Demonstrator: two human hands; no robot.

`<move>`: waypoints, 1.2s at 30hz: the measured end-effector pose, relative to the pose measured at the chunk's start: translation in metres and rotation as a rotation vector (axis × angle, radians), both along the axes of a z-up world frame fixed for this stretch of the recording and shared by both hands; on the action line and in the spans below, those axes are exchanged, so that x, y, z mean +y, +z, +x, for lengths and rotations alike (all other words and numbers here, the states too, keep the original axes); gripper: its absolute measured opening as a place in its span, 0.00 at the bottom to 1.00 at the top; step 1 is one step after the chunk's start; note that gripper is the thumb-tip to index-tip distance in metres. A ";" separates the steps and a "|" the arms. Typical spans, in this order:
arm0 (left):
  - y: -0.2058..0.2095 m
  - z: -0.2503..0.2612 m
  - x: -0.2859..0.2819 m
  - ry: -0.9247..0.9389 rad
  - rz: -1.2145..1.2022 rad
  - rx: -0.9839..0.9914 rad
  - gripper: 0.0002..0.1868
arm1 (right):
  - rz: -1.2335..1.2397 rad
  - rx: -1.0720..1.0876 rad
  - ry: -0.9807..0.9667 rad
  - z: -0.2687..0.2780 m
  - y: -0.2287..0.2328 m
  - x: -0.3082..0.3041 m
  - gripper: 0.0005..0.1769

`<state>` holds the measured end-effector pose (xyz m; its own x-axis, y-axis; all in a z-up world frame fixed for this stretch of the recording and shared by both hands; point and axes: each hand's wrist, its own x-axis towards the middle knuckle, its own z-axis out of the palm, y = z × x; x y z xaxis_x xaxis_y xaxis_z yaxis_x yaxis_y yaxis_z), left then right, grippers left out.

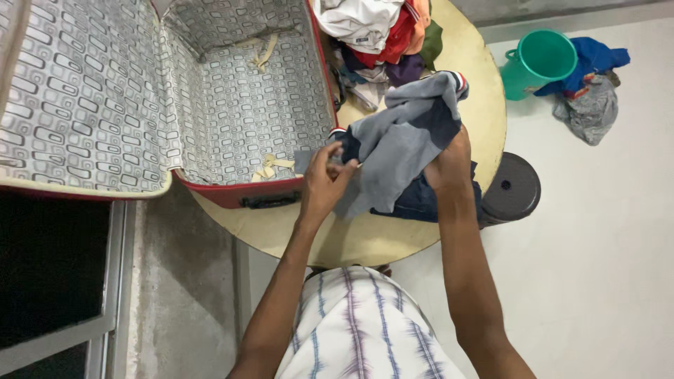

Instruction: The person folds clothing items and places them into an open suitcase on a round table.

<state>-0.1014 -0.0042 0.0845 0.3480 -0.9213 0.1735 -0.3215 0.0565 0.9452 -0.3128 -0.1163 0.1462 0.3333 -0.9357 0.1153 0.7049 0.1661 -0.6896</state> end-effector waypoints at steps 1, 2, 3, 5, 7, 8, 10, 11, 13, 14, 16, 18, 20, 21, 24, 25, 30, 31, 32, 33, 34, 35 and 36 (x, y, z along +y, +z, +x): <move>0.007 0.002 -0.010 -0.027 -0.041 0.048 0.27 | -0.013 0.004 0.027 0.004 -0.002 0.003 0.20; 0.014 0.003 -0.021 -0.043 -0.078 0.060 0.28 | 0.028 0.001 0.028 0.007 -0.003 0.002 0.20; 0.020 0.006 -0.032 -0.063 -0.117 0.070 0.28 | 0.067 -0.004 0.025 0.010 -0.005 -0.002 0.20; 0.032 0.009 -0.048 -0.151 -0.181 0.096 0.29 | 0.115 -0.037 0.025 0.019 -0.012 -0.006 0.20; 0.039 0.012 -0.065 -0.270 -0.197 0.133 0.29 | 0.140 -0.084 0.039 0.024 -0.021 -0.008 0.20; 0.038 0.014 -0.072 -0.339 -0.176 0.159 0.28 | 0.140 -0.085 0.041 0.024 -0.025 -0.012 0.20; 0.027 0.019 -0.077 -0.464 -0.138 0.195 0.27 | 0.153 -0.087 0.048 0.022 -0.033 -0.015 0.19; 0.019 0.020 -0.083 -0.531 -0.134 0.204 0.26 | 0.152 -0.120 0.065 0.020 -0.036 -0.015 0.19; -0.005 0.019 -0.096 -0.629 -0.111 0.199 0.24 | 0.146 -0.184 0.102 0.014 -0.037 -0.019 0.19; -0.019 0.016 -0.101 -0.659 -0.093 0.185 0.23 | 0.143 -0.198 0.091 0.011 -0.036 -0.022 0.19; -0.048 0.012 -0.109 -0.712 -0.067 0.175 0.19 | 0.145 -0.229 0.073 0.007 -0.035 -0.022 0.19; -0.072 0.005 -0.112 -0.760 -0.052 0.188 0.16 | 0.107 -0.255 0.068 0.002 -0.033 -0.018 0.20; -0.084 0.002 -0.111 -0.732 -0.015 0.152 0.14 | 0.097 -0.272 0.050 -0.003 -0.027 -0.019 0.21; -0.085 0.002 -0.110 -0.714 0.003 0.133 0.13 | 0.111 -0.280 0.034 -0.004 -0.024 -0.019 0.22; -0.078 0.010 -0.109 -0.589 0.068 0.259 0.10 | 0.067 -0.279 -0.005 -0.014 -0.014 -0.020 0.22; -0.071 0.017 -0.113 -0.486 0.043 0.307 0.09 | 0.034 -0.275 -0.014 -0.018 -0.012 -0.022 0.22; -0.015 0.063 -0.114 -0.227 -0.058 0.695 0.08 | 0.095 -0.175 -0.020 -0.044 -0.015 -0.028 0.22; 0.001 0.068 -0.115 -0.232 -0.080 0.811 0.08 | 0.100 -0.158 0.000 -0.047 -0.017 -0.030 0.22; 0.016 0.070 -0.116 -0.236 -0.102 0.927 0.08 | 0.115 -0.134 0.003 -0.048 -0.019 -0.031 0.22; 0.030 0.069 -0.114 -0.262 -0.136 0.982 0.07 | 0.132 -0.108 0.009 -0.049 -0.020 -0.030 0.23; 0.043 0.067 -0.113 -0.289 -0.171 1.037 0.07 | 0.149 -0.083 0.016 -0.049 -0.020 -0.028 0.23; 0.056 0.064 -0.111 -0.318 -0.210 1.089 0.06 | 0.150 -0.067 0.003 -0.047 -0.018 -0.028 0.23; 0.068 0.059 -0.109 -0.370 -0.234 1.148 0.06 | 0.151 -0.051 -0.010 -0.044 -0.016 -0.025 0.23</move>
<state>-0.0427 -0.1133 0.1529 0.1321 -0.9847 0.1136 0.7619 0.1741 0.6239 -0.3570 -0.1417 0.1304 0.3213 -0.9469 -0.0105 0.7402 0.2581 -0.6209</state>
